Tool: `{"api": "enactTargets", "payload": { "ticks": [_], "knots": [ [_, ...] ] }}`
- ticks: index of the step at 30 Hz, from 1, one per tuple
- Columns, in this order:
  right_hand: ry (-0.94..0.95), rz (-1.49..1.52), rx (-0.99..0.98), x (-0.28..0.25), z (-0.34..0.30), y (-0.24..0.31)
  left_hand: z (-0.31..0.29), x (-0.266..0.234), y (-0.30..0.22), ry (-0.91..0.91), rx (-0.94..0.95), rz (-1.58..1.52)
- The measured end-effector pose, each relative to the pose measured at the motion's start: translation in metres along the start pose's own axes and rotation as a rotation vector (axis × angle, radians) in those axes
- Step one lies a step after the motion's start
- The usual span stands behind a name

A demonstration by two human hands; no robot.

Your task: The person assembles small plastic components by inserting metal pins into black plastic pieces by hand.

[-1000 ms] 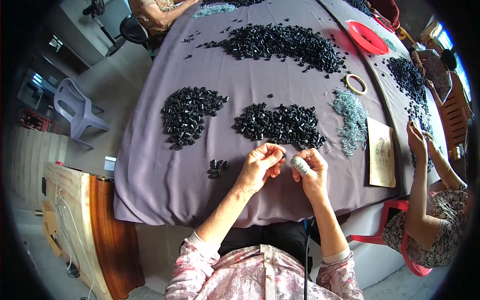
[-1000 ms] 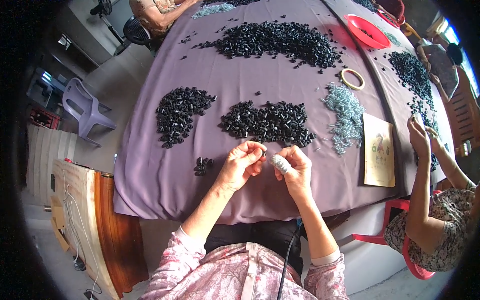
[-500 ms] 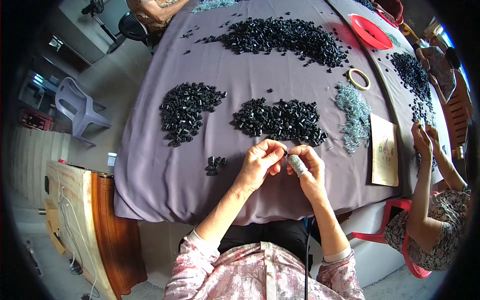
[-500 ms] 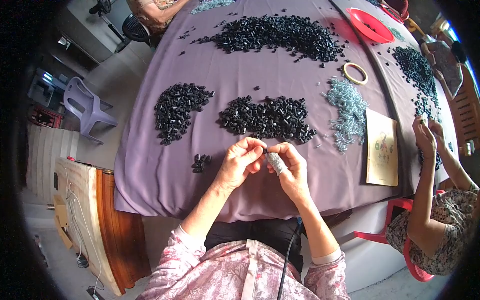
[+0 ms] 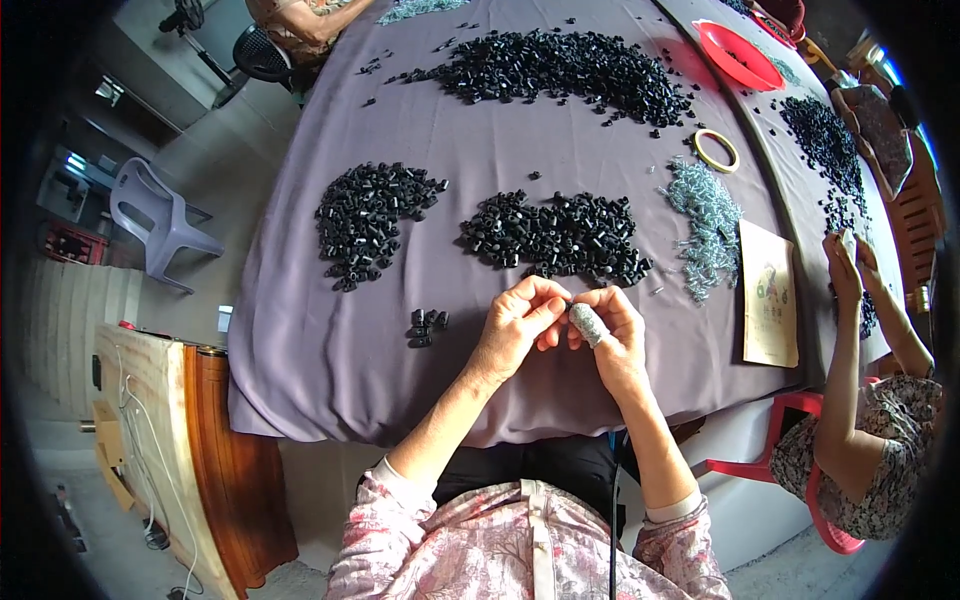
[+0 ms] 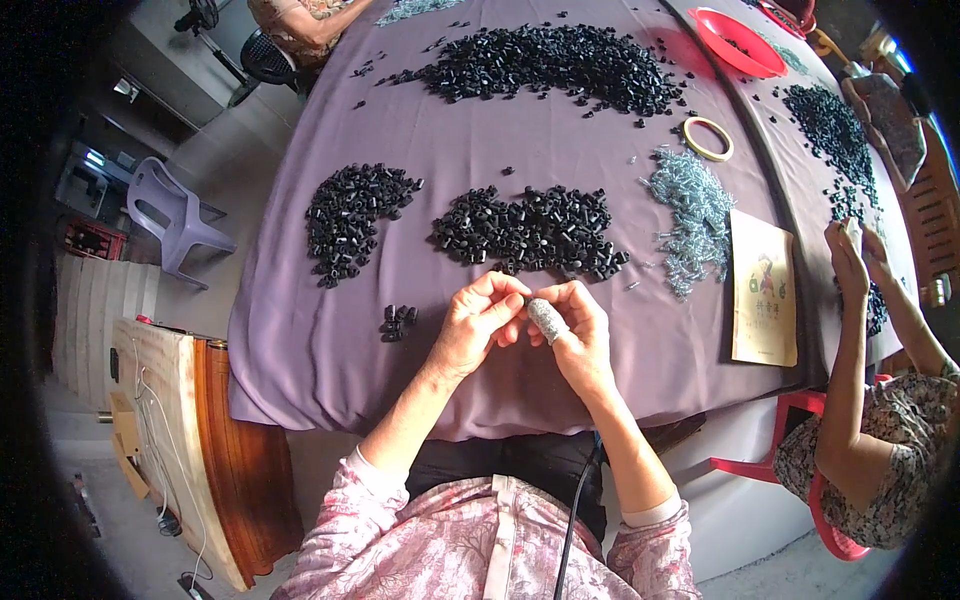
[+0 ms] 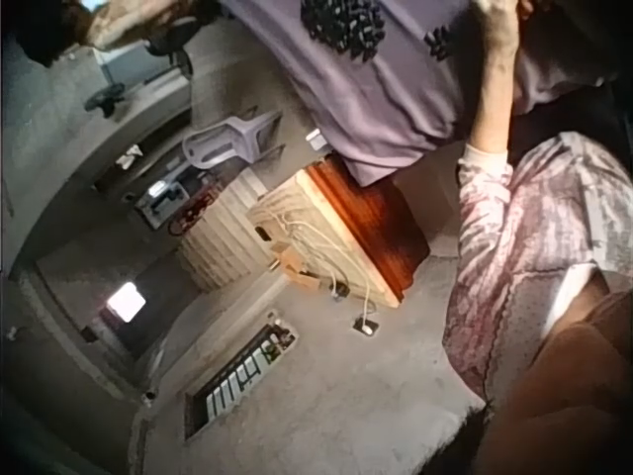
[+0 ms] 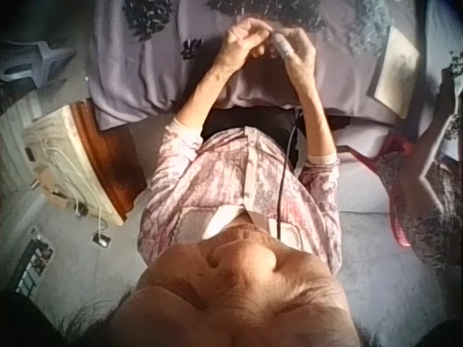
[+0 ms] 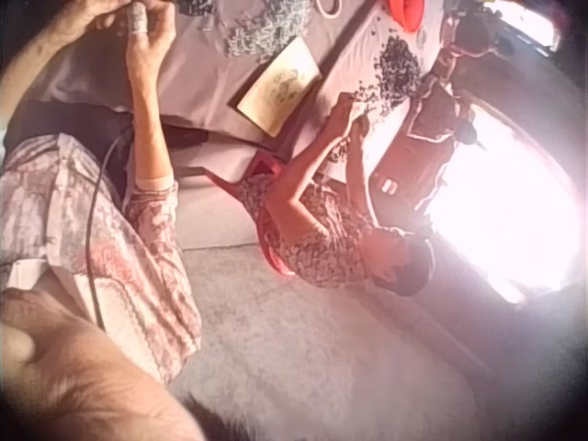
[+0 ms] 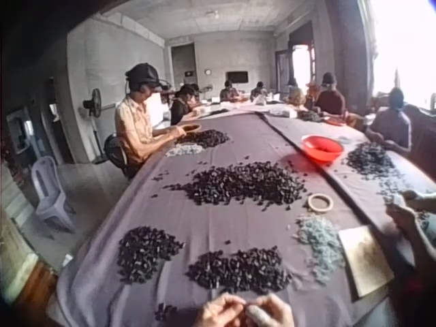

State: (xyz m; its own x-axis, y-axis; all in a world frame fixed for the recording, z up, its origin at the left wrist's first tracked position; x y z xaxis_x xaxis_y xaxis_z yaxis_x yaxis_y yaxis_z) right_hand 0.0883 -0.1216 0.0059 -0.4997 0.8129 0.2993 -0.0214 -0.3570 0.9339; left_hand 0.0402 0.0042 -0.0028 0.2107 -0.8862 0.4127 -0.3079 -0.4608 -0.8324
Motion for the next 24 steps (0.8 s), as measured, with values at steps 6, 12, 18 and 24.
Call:
{"api": "enactTargets", "payload": {
  "ticks": [6,12,18,24],
  "knots": [
    [0.038,0.111,0.106,-0.0035,0.0028,0.0011,-0.0026,0.0022,0.0004,0.023,0.018,0.039],
    [0.083,0.133,0.101,-0.0053,0.0031,0.0029,-0.0048,0.0044,0.0021,0.062,0.013,0.003],
    [0.078,0.123,0.076,-0.0061,0.0019,-0.0002,-0.0071,0.0041,0.004,0.023,0.095,0.085],
    [0.066,0.11,0.031,-0.0054,0.0018,0.0005,-0.0086,0.0062,0.001,-0.006,0.132,0.151]
  ]
}}
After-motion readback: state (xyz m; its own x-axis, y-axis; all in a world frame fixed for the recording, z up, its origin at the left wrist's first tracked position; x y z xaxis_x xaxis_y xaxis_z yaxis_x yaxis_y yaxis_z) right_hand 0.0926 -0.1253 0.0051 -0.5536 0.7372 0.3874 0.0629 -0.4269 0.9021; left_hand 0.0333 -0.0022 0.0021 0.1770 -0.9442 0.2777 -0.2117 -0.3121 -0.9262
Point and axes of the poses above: each hand's wrist, its own z-axis towards the middle knuckle, its own x-axis out of the palm, y = z × x, the point moved 3 cm from there along z, towards the middle knuckle, and after that the axes turned 14 degrees about -x, right-handed, at the moved point
